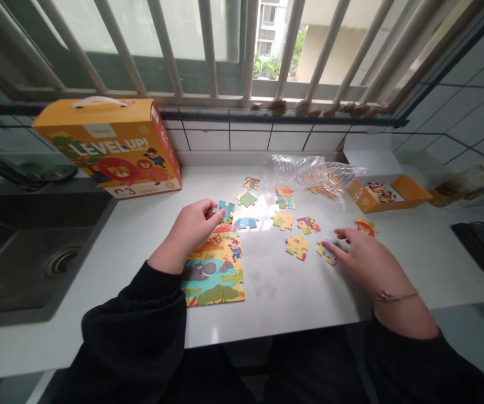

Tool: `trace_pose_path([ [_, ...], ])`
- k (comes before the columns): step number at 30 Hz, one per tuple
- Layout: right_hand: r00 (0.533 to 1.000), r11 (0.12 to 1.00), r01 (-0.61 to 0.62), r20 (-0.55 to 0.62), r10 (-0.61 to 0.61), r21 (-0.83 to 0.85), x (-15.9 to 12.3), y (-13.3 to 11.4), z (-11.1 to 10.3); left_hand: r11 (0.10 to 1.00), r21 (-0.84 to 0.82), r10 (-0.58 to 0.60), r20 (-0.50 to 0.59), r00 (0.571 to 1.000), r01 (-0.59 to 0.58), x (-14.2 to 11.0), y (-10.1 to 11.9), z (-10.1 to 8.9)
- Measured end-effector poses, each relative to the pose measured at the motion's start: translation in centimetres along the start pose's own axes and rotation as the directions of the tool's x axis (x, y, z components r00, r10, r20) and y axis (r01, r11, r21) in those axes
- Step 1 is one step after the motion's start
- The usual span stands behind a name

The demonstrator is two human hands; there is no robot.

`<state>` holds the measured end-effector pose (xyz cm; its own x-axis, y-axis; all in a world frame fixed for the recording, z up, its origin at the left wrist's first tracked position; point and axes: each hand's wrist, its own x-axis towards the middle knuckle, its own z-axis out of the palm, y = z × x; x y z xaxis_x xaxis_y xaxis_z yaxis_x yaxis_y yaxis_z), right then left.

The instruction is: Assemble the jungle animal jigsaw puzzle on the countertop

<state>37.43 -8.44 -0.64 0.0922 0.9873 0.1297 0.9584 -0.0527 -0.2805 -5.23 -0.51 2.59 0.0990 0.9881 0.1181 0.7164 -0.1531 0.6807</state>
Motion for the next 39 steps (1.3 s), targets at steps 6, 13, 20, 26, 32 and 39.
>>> trace_pose_path([
  [6, 1.0, 1.0, 0.01, 0.009, -0.01, 0.016, -4.4, 1.8, 1.3, 1.0, 0.019, 0.001, 0.039, 0.999, -0.002, 0.2, -0.6, 0.6],
  [13, 1.0, 0.975, -0.017, 0.023, 0.012, 0.221, -3.2, 2.2, 1.1, 1.0, -0.01, -0.002, 0.105, 0.994, 0.003, 0.6, -1.7, 1.5],
  [20, 0.997, 0.896, -0.073, 0.041, 0.061, 0.438, -1.5, 0.5, 0.4, 0.998, 0.052, 0.015, 0.14, 0.99, -0.022, 0.6, -1.9, 1.6],
  [26, 0.99, 0.738, -0.032, 0.126, -0.071, 0.674, 2.2, -6.3, -0.1, 0.997, 0.07, 0.009, 0.147, 0.989, -0.02, 0.5, -1.6, 1.6],
  [32, 0.929, 0.727, 0.001, 0.269, -0.256, 0.687, 6.0, -15.3, 4.5, 0.997, 0.074, -0.019, 0.152, 0.988, 0.008, 0.4, -1.4, 1.5],
  [39, 0.932, 0.747, -0.056, 0.303, -0.198, 0.662, 6.2, -17.0, 7.1, 0.988, 0.153, -0.03, 0.134, 0.991, 0.009, 0.5, -1.1, 1.6],
])
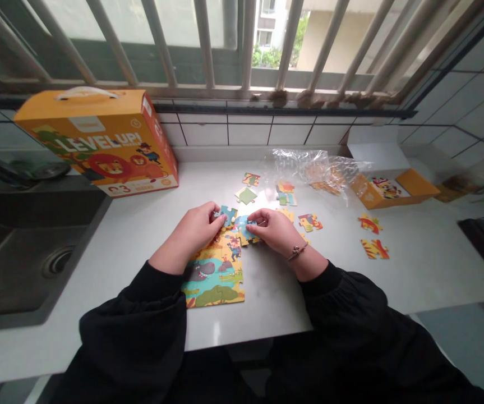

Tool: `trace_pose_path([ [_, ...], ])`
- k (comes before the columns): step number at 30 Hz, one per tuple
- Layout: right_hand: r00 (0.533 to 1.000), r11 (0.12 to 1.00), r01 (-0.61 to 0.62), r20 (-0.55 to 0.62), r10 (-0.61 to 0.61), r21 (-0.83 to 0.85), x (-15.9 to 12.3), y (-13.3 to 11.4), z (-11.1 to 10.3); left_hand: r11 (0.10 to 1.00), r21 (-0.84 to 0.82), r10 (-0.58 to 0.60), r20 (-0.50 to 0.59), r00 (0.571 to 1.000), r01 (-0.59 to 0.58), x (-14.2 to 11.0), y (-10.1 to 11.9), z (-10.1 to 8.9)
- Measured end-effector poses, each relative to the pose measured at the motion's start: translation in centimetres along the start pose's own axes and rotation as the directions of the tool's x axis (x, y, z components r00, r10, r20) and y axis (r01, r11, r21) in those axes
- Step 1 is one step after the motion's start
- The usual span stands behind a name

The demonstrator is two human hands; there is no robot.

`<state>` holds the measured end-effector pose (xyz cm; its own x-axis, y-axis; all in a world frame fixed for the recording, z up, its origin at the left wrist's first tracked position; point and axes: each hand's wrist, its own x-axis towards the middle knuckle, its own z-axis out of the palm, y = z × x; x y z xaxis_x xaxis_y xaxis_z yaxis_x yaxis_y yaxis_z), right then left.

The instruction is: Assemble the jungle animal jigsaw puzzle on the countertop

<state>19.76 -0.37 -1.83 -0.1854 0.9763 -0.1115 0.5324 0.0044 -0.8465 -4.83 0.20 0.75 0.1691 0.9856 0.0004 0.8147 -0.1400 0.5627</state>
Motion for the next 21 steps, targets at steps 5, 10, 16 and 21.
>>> trace_pose_path([
  [5, 0.996, 0.99, 0.034, -0.075, -0.044, -0.136, -0.6, -0.3, 0.2, 1.0, 0.004, -0.003, 0.002, 1.0, 0.003, -0.1, 0.5, -0.1],
  [10, 0.987, 0.971, 0.059, -0.131, -0.091, -0.23, -0.6, -0.4, 0.8, 1.0, -0.013, -0.005, 0.006, 1.0, 0.005, -0.3, 0.5, 0.0],
  [16, 0.975, 0.943, 0.106, -0.155, -0.161, -0.315, -0.8, -0.1, 1.0, 1.0, -0.017, -0.005, 0.016, 1.0, 0.006, -0.2, 0.2, 0.2],
  [21, 0.967, 0.93, 0.139, -0.156, -0.201, -0.341, -0.8, 0.4, 1.4, 1.0, -0.008, -0.008, -0.004, 1.0, 0.008, -0.3, 0.4, 0.1],
])
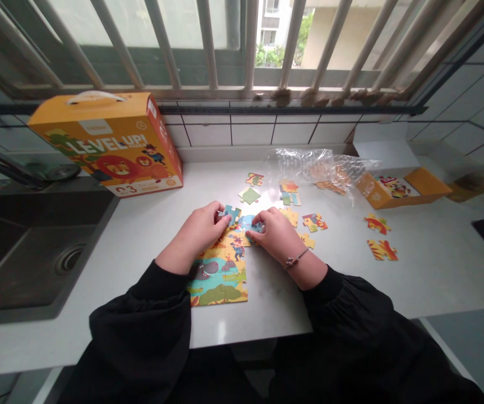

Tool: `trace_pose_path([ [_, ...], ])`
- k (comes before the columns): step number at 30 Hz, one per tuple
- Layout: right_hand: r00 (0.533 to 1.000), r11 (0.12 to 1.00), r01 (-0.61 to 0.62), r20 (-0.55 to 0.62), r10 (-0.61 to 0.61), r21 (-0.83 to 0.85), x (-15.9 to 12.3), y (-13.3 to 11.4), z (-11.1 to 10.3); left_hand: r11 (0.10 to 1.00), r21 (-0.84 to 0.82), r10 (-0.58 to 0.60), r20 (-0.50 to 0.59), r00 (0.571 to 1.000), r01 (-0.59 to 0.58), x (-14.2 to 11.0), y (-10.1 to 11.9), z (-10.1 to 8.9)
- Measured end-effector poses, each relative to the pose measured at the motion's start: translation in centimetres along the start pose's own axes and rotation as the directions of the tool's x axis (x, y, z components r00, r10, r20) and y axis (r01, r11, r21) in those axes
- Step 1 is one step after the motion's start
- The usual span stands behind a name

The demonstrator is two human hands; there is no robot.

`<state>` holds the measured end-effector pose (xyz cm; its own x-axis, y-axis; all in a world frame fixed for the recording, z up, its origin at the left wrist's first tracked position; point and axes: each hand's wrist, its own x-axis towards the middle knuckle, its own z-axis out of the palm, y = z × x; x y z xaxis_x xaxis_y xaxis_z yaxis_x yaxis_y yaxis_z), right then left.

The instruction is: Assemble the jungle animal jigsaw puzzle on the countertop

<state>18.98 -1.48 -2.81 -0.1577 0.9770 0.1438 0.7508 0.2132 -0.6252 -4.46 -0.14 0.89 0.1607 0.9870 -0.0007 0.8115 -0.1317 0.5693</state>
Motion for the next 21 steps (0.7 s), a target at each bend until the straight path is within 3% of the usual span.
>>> trace_pose_path([
  [6, 0.999, 1.0, 0.029, 0.021, -0.029, -0.006, 0.0, 0.2, 0.3, 0.997, -0.074, 0.026, -0.028, 0.999, -0.028, -0.1, 0.1, 0.2],
  [9, 0.998, 0.998, 0.058, 0.006, -0.058, 0.036, 0.1, 0.3, -0.2, 0.981, -0.195, 0.009, -0.006, 1.0, -0.01, -0.1, -0.1, 0.4],
  [13, 0.999, 0.966, 0.047, -0.027, -0.041, 0.255, 0.3, 0.3, -1.3, 0.911, -0.411, 0.017, 0.094, 0.995, 0.023, -0.3, 0.1, 0.7],
  [17, 0.999, 0.858, -0.022, 0.042, 0.001, 0.513, 0.4, 0.2, -1.9, 0.829, -0.559, 0.15, 0.159, 0.976, -0.036, -0.5, 0.6, 1.3],
  [19, 0.996, 0.826, -0.039, 0.083, -0.01, 0.562, 0.5, 0.4, -2.4, 0.811, -0.582, 0.196, 0.195, 0.961, -0.047, -0.6, 0.9, 1.4],
  [21, 0.992, 0.833, -0.074, 0.127, 0.004, 0.549, 0.6, 0.8, -3.2, 0.849, -0.524, 0.203, 0.189, 0.961, -0.076, -0.7, 1.1, 1.4],
])
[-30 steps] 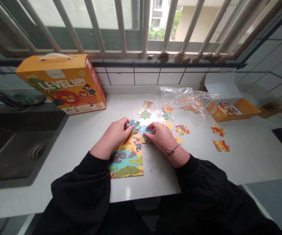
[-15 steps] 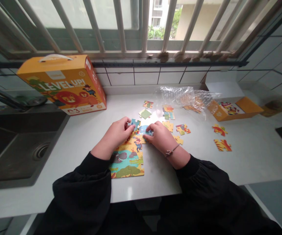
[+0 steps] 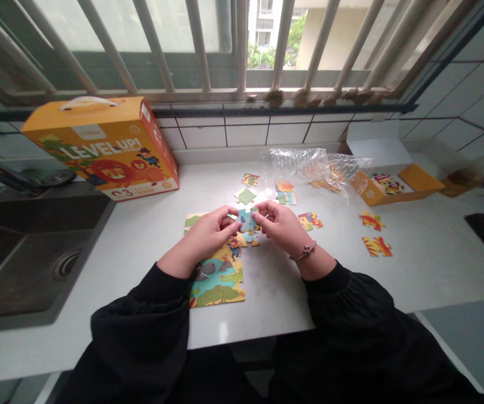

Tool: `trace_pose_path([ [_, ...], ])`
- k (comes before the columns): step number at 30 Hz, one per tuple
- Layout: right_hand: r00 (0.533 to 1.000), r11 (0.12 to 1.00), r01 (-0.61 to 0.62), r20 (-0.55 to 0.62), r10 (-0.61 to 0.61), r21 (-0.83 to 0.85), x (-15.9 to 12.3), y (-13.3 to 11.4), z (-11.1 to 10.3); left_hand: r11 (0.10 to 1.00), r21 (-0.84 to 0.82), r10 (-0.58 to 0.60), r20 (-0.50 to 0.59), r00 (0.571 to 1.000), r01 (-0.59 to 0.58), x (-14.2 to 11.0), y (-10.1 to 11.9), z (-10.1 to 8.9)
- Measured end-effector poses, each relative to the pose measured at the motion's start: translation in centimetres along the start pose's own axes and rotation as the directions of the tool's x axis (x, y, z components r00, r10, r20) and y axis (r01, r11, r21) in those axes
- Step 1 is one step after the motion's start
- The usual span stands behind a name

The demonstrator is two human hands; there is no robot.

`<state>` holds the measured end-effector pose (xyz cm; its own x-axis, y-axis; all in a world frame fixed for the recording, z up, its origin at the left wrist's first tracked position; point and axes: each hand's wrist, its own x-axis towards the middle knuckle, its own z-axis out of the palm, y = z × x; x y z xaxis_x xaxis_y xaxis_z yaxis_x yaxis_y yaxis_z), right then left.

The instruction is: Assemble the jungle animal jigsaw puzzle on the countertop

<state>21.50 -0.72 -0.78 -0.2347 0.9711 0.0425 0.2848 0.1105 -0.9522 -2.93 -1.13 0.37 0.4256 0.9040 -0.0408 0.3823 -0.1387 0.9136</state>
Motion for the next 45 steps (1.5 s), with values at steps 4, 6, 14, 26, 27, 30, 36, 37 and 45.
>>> trace_pose_path([
  [4, 0.992, 0.98, -0.122, 0.013, 0.126, -0.158, -0.1, 0.1, -2.5, 0.959, 0.27, 0.103, -0.048, 0.994, -0.086, 0.0, 0.4, -0.4],
  [6, 0.983, 0.959, -0.158, 0.053, 0.175, -0.237, -0.1, 0.4, -3.5, 0.91, 0.377, 0.191, -0.007, 0.982, -0.174, 0.1, 0.3, -0.6],
  [14, 0.975, 0.849, -0.168, 0.042, 0.217, -0.5, 0.0, 0.5, -3.6, 0.827, 0.5, 0.215, 0.141, 0.966, -0.257, 0.5, -0.8, -0.7],
  [26, 1.0, 0.75, -0.023, -0.008, 0.023, -0.661, -0.3, 1.3, -1.9, 0.831, 0.498, 0.207, 0.138, 0.968, -0.249, 0.6, -0.9, -0.7],
  [27, 1.0, 0.747, -0.022, -0.002, 0.028, -0.665, -0.3, 1.3, -1.8, 0.832, 0.498, 0.204, 0.138, 0.969, -0.246, 0.6, -0.9, -0.7],
  [30, 0.999, 0.746, -0.01, 0.022, 0.032, -0.666, -0.5, 1.1, -1.7, 0.834, 0.499, 0.194, 0.135, 0.972, -0.236, 0.6, -0.9, -0.7],
  [36, 0.998, 0.747, 0.012, 0.049, 0.028, -0.665, -0.4, 0.9, -1.6, 0.834, 0.5, 0.189, 0.137, 0.972, -0.233, 0.6, -0.7, -0.7],
  [37, 0.998, 0.745, 0.014, 0.051, 0.026, -0.667, -0.4, 0.9, -1.6, 0.834, 0.499, 0.193, 0.139, 0.971, -0.237, 0.6, -0.7, -0.7],
  [45, 0.995, 0.758, 0.069, 0.097, -0.008, -0.649, -0.5, 0.8, -1.4, 0.832, 0.498, 0.203, 0.139, 0.969, -0.246, 0.5, -0.6, -0.8],
])
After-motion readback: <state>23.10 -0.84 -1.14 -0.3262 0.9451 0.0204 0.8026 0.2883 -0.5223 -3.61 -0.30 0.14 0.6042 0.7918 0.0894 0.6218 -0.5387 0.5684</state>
